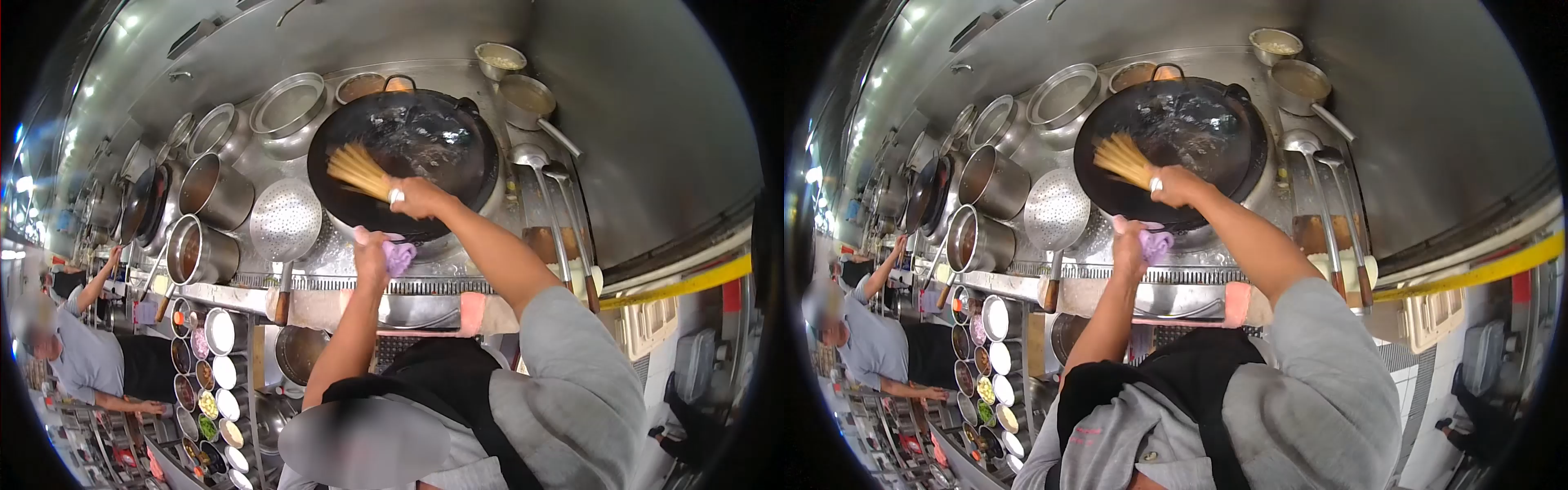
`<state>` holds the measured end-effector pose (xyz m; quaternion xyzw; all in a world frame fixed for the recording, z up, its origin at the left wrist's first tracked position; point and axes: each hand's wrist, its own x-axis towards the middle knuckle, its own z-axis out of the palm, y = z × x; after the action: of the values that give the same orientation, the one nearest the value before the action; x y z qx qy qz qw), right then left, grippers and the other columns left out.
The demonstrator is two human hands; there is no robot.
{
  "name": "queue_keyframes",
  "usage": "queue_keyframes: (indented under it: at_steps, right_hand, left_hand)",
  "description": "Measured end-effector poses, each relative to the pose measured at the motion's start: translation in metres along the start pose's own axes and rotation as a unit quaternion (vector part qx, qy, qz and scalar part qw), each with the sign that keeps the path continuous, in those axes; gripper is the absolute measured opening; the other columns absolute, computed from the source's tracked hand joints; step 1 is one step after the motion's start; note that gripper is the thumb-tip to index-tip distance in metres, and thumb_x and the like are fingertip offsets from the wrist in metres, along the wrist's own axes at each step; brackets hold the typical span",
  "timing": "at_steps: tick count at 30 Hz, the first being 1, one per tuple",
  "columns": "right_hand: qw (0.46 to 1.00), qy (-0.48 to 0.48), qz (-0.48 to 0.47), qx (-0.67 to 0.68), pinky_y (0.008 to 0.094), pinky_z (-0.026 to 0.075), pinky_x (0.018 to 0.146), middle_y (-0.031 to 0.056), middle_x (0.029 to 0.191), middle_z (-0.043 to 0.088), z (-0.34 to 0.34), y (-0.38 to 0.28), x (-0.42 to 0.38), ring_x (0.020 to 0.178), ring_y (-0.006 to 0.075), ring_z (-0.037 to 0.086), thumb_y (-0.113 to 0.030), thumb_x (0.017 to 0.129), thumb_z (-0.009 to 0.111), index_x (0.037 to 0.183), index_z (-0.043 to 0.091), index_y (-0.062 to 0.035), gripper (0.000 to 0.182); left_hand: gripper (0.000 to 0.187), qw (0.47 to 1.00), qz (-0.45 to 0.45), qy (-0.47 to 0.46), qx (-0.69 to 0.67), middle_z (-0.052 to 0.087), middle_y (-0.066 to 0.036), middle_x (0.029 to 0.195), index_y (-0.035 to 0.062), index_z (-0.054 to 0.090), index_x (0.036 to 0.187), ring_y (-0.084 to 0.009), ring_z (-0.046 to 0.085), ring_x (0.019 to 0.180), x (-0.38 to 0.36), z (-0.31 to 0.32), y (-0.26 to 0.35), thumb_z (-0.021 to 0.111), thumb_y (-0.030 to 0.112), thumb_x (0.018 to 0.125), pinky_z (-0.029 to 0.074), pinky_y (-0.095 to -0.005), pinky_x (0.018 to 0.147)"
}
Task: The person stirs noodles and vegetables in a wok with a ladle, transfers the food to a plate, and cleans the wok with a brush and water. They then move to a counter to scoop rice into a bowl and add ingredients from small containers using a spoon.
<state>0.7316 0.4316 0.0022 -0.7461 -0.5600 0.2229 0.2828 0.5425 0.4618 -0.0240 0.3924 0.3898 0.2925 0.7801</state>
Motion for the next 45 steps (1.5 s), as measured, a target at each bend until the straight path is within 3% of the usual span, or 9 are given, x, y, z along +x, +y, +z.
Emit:
queue_keyframes:
  at_steps: [6,11,14,18,21,23,28,38,45]
  right_hand:
    - [0.984,-0.108,-0.034,-0.138,0.0418,0.054,0.084,0.0244,0.116,0.066,-0.065,0.005,-0.113,0.098,0.0373,0.067,-0.034,0.082,0.069,0.15,0.039,-0.0168,0.076]
    - [0.972,-0.039,0.217,-0.077,0.0406,0.048,0.097,0.0217,0.13,0.06,-0.103,-0.006,-0.197,0.112,0.0377,0.062,-0.034,0.084,0.066,0.15,0.038,-0.0119,0.076]
    - [0.968,0.091,0.163,-0.171,0.0407,0.056,0.079,0.0229,0.132,0.059,-0.082,0.033,-0.229,0.104,0.0352,0.066,-0.035,0.087,0.065,0.153,0.033,-0.0118,0.076]
    - [0.919,0.202,0.276,0.195,0.038,0.051,0.043,0.0195,0.113,0.064,-0.046,0.009,-0.276,0.076,0.0262,0.068,-0.028,0.088,0.069,0.153,0.031,-0.0089,0.078]
    - [0.807,0.237,0.272,0.468,0.0365,0.046,0.037,0.0148,0.1,0.063,0.003,0.016,-0.306,0.06,0.0221,0.063,-0.023,0.087,0.07,0.156,0.023,-0.0119,0.084]
    - [0.722,0.194,0.293,0.596,0.0352,0.045,0.037,0.0123,0.097,0.063,0.023,0.003,-0.322,0.053,0.0224,0.06,-0.019,0.086,0.07,0.158,0.014,-0.0155,0.091]
    - [0.622,0.129,0.225,0.739,0.0336,0.046,0.039,0.0126,0.089,0.062,0.048,-0.046,-0.329,0.058,0.022,0.06,-0.021,0.09,0.064,0.129,0.044,-0.0129,0.045]
    - [0.541,0.112,0.24,0.798,0.0305,0.044,0.046,0.0174,0.092,0.063,0.05,-0.049,-0.292,0.065,0.024,0.06,-0.025,0.088,0.068,0.115,0.051,-0.0133,0.034]
    - [0.532,0.091,0.218,0.813,0.0309,0.043,0.044,0.0191,0.089,0.063,0.061,-0.041,-0.293,0.062,0.024,0.06,-0.027,0.089,0.066,0.113,0.053,-0.0118,0.031]
  left_hand:
    - [0.013,0.998,0.03,-0.055,0.02,0.065,-0.015,0.078,-0.0021,0.056,0.089,-0.0281,0.068,0.061,-0.005,-0.043,0.027,0.051,0.009,0.086,0.06,-0.0377,0.052]
    - [0.012,0.993,0.063,-0.064,0.073,0.061,-0.011,0.079,0.0016,0.052,0.094,-0.0209,0.063,0.061,-0.031,-0.051,0.052,0.053,0.004,0.082,0.056,-0.0334,0.055]
    - [0.012,0.988,0.096,-0.077,0.097,0.06,-0.01,0.077,0.0016,0.051,0.094,-0.0186,0.06,0.059,-0.036,-0.046,0.064,0.053,0.005,0.082,0.053,-0.0322,0.053]
    - [0.014,0.978,0.133,-0.081,0.138,0.056,-0.007,0.073,0.0022,0.049,0.094,-0.0167,0.057,0.057,-0.047,-0.033,0.083,0.054,0.003,0.081,0.051,-0.0316,0.051]
    - [0.019,0.967,0.158,-0.087,0.179,0.055,-0.004,0.077,0.0018,0.051,0.097,-0.0143,0.054,0.064,-0.033,-0.035,0.085,0.056,0.005,0.079,0.048,-0.0307,0.058]
    - [0.022,0.963,0.17,-0.082,0.194,0.055,-0.003,0.081,0.0012,0.052,0.1,-0.0133,0.053,0.069,-0.025,-0.033,0.086,0.058,0.006,0.079,0.047,-0.0302,0.062]
    - [0.026,0.932,0.228,-0.098,0.263,0.055,-0.004,0.085,0.0003,0.054,0.102,-0.0125,0.053,0.074,-0.034,-0.015,0.1,0.059,0.008,0.078,0.046,-0.0291,0.066]
    - [0.035,0.836,0.395,-0.108,0.365,0.061,-0.019,0.086,-0.0021,0.052,0.1,-0.0302,0.06,0.078,-0.065,0.003,0.1,0.065,0.02,0.075,0.049,-0.0404,0.077]
    - [0.032,0.813,0.405,-0.056,0.414,0.061,-0.023,0.088,-0.003,0.051,0.096,-0.0369,0.061,0.083,-0.109,-0.008,0.079,0.064,0.016,0.074,0.048,-0.0452,0.079]
